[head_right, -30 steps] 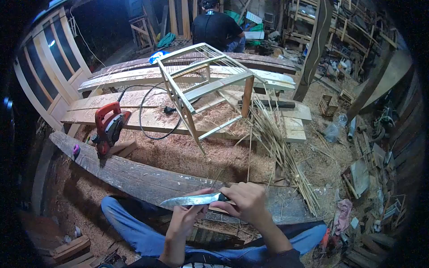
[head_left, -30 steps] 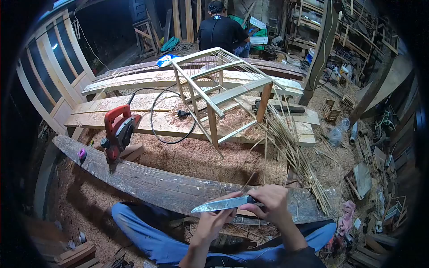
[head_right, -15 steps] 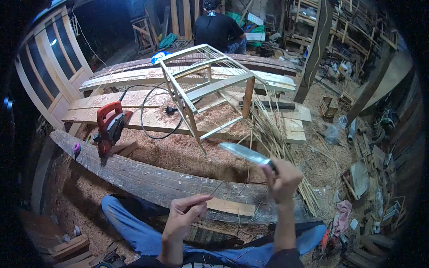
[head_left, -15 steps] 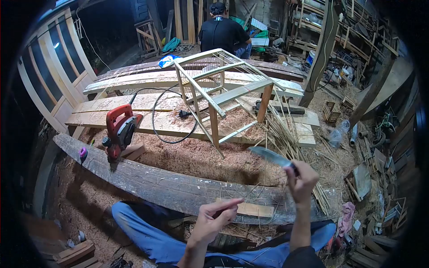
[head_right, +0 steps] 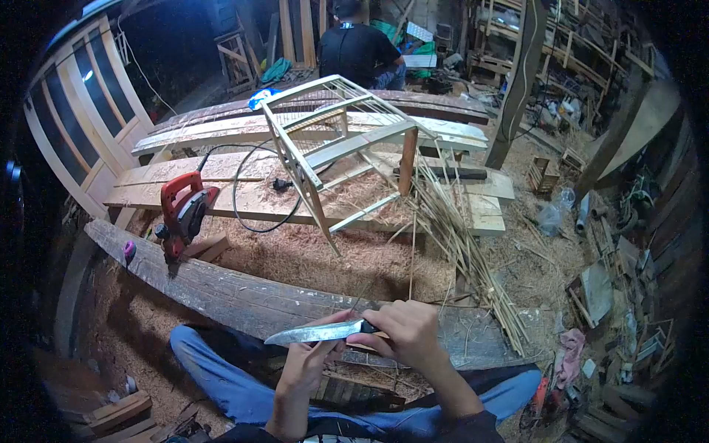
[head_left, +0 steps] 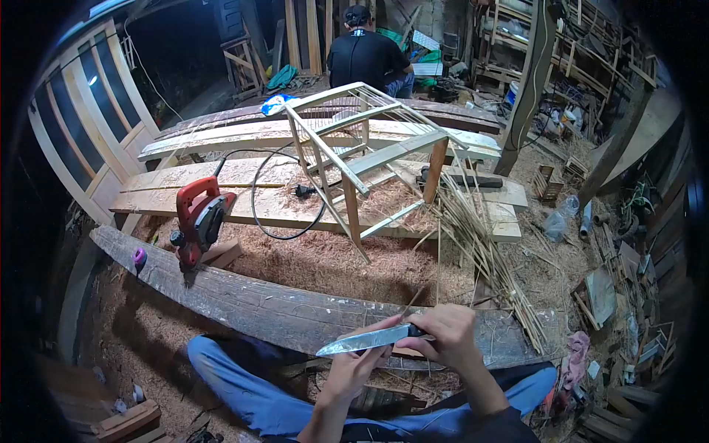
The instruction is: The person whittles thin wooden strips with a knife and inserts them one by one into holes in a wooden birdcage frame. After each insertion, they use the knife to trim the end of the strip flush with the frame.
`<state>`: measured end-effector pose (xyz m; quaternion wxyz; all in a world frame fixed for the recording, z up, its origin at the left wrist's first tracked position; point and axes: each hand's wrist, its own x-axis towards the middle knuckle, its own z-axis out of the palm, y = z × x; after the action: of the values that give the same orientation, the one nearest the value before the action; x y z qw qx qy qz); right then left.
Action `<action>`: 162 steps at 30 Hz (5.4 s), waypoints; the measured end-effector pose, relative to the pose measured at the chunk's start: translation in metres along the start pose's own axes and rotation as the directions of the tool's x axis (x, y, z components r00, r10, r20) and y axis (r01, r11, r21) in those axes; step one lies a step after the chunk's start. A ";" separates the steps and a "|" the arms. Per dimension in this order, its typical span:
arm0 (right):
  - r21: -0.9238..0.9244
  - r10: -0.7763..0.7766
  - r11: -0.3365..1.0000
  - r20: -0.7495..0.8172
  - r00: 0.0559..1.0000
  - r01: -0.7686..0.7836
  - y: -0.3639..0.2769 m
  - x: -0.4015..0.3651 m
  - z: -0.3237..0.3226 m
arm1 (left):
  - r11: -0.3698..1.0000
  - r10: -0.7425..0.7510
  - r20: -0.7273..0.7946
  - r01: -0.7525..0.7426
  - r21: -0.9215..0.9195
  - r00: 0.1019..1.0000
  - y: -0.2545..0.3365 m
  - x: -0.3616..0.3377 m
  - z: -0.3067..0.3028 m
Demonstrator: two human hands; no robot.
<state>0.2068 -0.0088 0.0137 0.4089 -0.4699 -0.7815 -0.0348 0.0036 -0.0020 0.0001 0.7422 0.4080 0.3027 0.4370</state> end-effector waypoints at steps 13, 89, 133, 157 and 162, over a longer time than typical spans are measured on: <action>-0.070 0.229 0.962 -0.308 0.923 -0.262 0.049 -0.005 -0.020 | 0.998 -0.063 0.081 0.065 -0.023 0.995 0.013 -0.001 -0.008; -0.007 0.165 0.986 -0.107 0.980 -0.167 0.020 -0.004 -0.027 | 0.997 -0.048 -0.070 0.051 0.049 0.996 0.014 0.010 0.007; 0.085 0.090 0.993 -0.046 0.995 -0.086 -0.001 0.004 -0.003 | 0.996 -0.015 -0.012 0.013 -0.086 1.000 -0.006 0.007 -0.005; -0.125 -0.049 0.991 -0.083 0.995 0.038 0.029 -0.007 -0.007 | 0.997 -0.037 0.007 0.038 -0.074 0.999 0.011 0.004 -0.005; -0.103 0.252 0.943 -0.393 0.884 -0.315 0.073 -0.017 -0.031 | 0.998 -0.059 -0.012 0.059 -0.037 0.998 0.017 -0.003 -0.009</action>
<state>0.2853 0.0065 -0.0017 0.5109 -0.5962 -0.6060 -0.1278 -0.0123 0.0031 0.0106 0.7601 0.3823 0.3115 0.4232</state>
